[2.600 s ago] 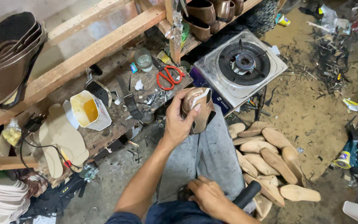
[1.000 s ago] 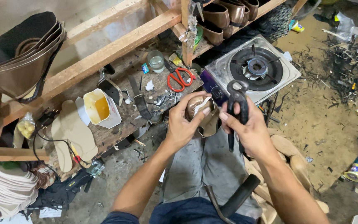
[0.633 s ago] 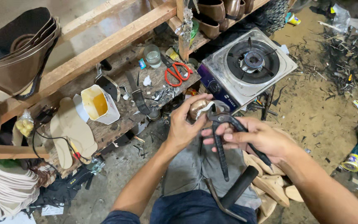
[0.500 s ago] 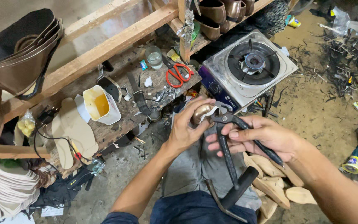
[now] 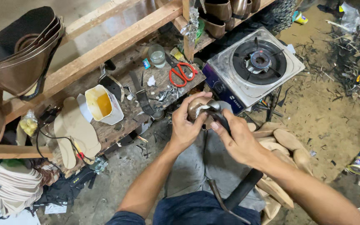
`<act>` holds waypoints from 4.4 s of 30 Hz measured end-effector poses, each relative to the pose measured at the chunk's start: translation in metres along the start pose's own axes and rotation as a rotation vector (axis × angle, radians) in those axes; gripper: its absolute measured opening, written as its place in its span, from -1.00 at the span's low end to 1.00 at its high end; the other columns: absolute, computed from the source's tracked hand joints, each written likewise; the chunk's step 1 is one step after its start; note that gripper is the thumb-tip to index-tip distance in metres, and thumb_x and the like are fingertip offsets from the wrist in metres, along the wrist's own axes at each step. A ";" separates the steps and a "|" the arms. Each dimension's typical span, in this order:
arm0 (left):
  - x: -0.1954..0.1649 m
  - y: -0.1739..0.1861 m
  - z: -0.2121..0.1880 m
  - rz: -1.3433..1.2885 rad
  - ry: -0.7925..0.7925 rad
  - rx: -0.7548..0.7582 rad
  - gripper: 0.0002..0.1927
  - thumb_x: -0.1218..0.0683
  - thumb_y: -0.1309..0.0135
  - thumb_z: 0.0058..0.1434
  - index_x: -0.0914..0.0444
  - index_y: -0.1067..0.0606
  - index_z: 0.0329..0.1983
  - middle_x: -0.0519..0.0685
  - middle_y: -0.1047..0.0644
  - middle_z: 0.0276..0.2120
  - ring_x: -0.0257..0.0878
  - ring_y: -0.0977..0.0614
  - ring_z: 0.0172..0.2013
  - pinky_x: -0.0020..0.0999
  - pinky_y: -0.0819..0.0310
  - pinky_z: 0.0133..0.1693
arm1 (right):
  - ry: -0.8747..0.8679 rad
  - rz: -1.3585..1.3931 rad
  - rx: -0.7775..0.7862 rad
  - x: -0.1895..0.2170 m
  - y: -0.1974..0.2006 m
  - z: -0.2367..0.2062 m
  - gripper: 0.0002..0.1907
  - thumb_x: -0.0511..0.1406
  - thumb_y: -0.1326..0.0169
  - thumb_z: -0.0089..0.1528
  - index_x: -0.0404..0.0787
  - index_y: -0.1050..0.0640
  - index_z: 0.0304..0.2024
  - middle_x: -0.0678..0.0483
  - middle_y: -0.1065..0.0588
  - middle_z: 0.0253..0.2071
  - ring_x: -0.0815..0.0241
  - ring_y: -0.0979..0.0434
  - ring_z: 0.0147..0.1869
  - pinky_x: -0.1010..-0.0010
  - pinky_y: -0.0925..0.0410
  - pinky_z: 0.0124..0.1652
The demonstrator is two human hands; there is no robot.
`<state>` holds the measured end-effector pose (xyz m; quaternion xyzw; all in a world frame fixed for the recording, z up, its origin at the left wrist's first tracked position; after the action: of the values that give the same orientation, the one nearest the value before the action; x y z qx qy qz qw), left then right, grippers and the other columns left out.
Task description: The person assembles a shoe by attaching a black rubber sole to a beige shoe insole using a hammer and pliers. They trim excess material with scissors, then repeatedly hammer and clamp the edges to secure the sole.
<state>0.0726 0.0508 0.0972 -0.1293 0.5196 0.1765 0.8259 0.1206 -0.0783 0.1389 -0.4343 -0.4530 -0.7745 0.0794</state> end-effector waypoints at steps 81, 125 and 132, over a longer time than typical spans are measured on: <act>-0.016 -0.007 0.010 0.147 -0.021 0.310 -0.36 0.22 0.22 0.51 0.27 0.08 0.60 0.18 -0.50 0.27 -0.09 -0.61 0.18 -0.27 -0.43 0.26 | 0.083 -0.448 0.185 -0.012 0.016 0.002 -0.74 -0.31 -0.10 0.24 -0.35 -0.33 -0.19 -0.27 -0.46 -0.30 -0.36 -0.51 -0.33 -0.08 -0.36 -0.37; -0.005 0.015 0.004 0.007 0.213 0.348 -0.34 0.27 0.15 0.50 0.27 0.07 0.59 0.16 -0.47 0.31 -0.19 -0.55 0.19 -0.31 -0.40 0.25 | 0.191 -0.403 -0.053 -0.003 -0.039 -0.017 -0.75 -0.53 -0.04 0.08 -0.41 -0.28 -0.25 -0.28 -0.37 -0.28 -0.35 -0.49 -0.27 -0.04 -0.36 -0.31; -0.012 0.018 0.000 0.072 0.169 0.312 -0.27 0.34 0.23 0.39 0.23 0.10 0.59 0.19 -0.45 0.32 -0.16 -0.59 0.21 -0.33 -0.44 0.21 | 0.060 -0.040 0.197 0.002 -0.008 -0.021 -0.70 -0.45 -0.19 0.20 -0.38 -0.41 -0.06 -0.15 -0.51 -0.31 -0.20 -0.55 -0.23 0.11 -0.38 -0.30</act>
<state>0.0604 0.0652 0.1073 0.0046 0.6126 0.1118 0.7824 0.1020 -0.0893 0.1306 -0.3919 -0.5331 -0.7403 0.1195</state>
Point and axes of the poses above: each hand's wrist, its own z-axis towards the middle knuckle, its own y-axis out of the back of the hand, x = y × z, the point moved 8 cm from there along z, towards the middle knuckle
